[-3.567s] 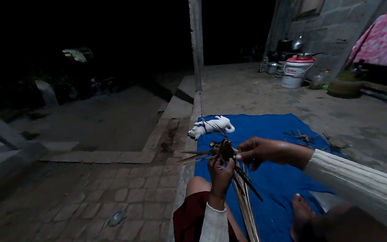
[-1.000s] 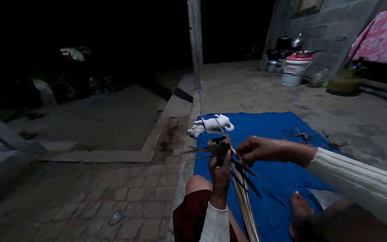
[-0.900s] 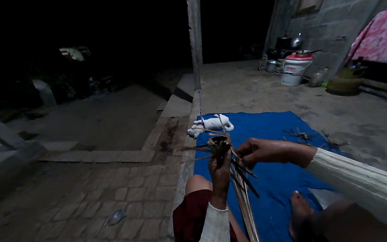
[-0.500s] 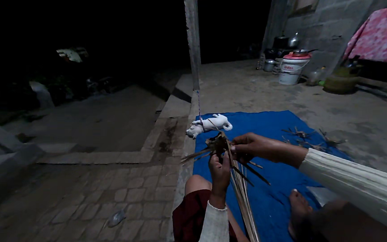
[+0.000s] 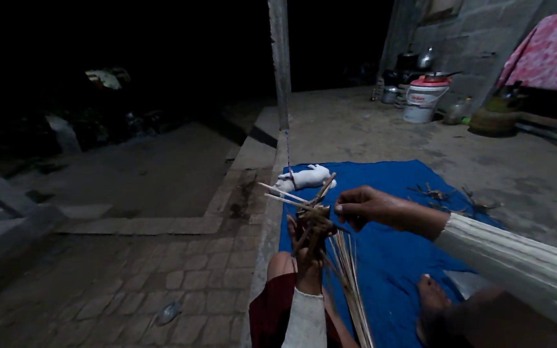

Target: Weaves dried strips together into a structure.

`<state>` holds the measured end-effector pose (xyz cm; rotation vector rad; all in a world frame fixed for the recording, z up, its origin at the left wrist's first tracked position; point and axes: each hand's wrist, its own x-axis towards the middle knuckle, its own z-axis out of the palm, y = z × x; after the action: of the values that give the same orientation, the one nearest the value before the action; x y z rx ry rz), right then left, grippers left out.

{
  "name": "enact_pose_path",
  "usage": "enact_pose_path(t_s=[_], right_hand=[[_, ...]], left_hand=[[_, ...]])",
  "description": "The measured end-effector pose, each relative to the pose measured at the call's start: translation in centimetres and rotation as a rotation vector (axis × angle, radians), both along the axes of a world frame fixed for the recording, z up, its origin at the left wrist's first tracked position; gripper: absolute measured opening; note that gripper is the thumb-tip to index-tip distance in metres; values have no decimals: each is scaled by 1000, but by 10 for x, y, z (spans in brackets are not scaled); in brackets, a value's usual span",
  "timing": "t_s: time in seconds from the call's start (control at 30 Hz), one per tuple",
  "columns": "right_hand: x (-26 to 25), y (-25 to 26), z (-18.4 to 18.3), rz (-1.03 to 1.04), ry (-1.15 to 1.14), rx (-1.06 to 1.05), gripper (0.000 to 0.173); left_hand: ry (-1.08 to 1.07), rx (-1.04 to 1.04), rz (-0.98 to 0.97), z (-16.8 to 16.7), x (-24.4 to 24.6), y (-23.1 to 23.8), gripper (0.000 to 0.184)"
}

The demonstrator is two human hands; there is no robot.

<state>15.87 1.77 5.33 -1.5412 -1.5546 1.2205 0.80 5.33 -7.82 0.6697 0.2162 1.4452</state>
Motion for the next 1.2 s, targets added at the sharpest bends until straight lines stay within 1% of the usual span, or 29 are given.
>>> enact_pose_path(t_s=[0.03, 0.07, 0.17, 0.2, 0.27, 0.3, 0.37, 0.4, 0.43, 0.5, 0.57, 0.63, 0.67, 0.7, 0.73, 0.77, 0.8, 0.87, 0.93, 1.03, 1.1, 1.17, 1.2], right_hand=[[-1, 0, 1, 1, 5, 10, 19], [-1, -1, 1, -2, 14, 20, 23], [-2, 0, 1, -22, 31, 14, 42], [-2, 0, 0, -16, 36, 4, 46], [-1, 2, -1, -20, 44, -11, 48], [-1, 2, -2, -26, 53, -16, 45], [-1, 1, -2, -33, 80, -9, 30], [0, 1, -1, -37, 95, 4, 24], [0, 0, -1, -47, 103, 15, 21], [0, 1, -2, -64, 131, 20, 20], [0, 2, -1, -81, 181, -12, 27], [1, 2, 0, -70, 249, -53, 43], [1, 1, 1, -53, 266, -80, 48], [0, 0, 3, -31, 270, -85, 50], [-1, -1, 4, -7, 266, -70, 44], [-2, -2, 4, 0, 265, -46, 34], [-3, -2, 3, -7, 261, -21, 25], [-3, -1, 1, -24, 249, 13, 16], [-2, 0, 1, -42, 222, 29, 12], [0, 1, 1, -65, 197, 32, 10], [-1, 1, 0, -79, 181, 39, 9], [-3, 1, 1, -79, 146, 48, 9], [-3, 1, 1, -70, 133, 53, 9]], left_hand=[[104, 7, 68, 2, 4, 3, 42], [258, 69, 129, 2, 6, 5, 44], [696, 337, 290, -1, 7, 3, 48], [742, 384, 328, -1, 9, 1, 45], [597, 463, 286, -8, 13, 3, 36], [546, 486, 271, -11, 14, 7, 32], [532, 420, 235, -10, 11, 6, 28], [535, 373, 234, -8, 8, 4, 29], [472, 340, 230, -8, 9, 4, 28], [292, 337, 188, -8, 10, 7, 26], [207, 412, 201, -11, 8, 7, 26], [200, 427, 233, -14, 10, 10, 23], [201, 413, 240, -16, 11, 11, 26], [240, 442, 233, -18, 12, 14, 36], [317, 489, 253, -20, 11, 17, 44], [403, 539, 336, -22, 11, 18, 43], [474, 545, 389, -23, 9, 17, 37], [524, 505, 431, -19, 5, 15, 27], [455, 390, 458, -12, 4, 15, 18], [371, 204, 486, -7, 2, 14, 20], [376, 168, 492, -4, 0, 14, 19], [365, 157, 428, -2, -3, 12, 19], [327, 138, 333, -2, -6, 10, 20]])
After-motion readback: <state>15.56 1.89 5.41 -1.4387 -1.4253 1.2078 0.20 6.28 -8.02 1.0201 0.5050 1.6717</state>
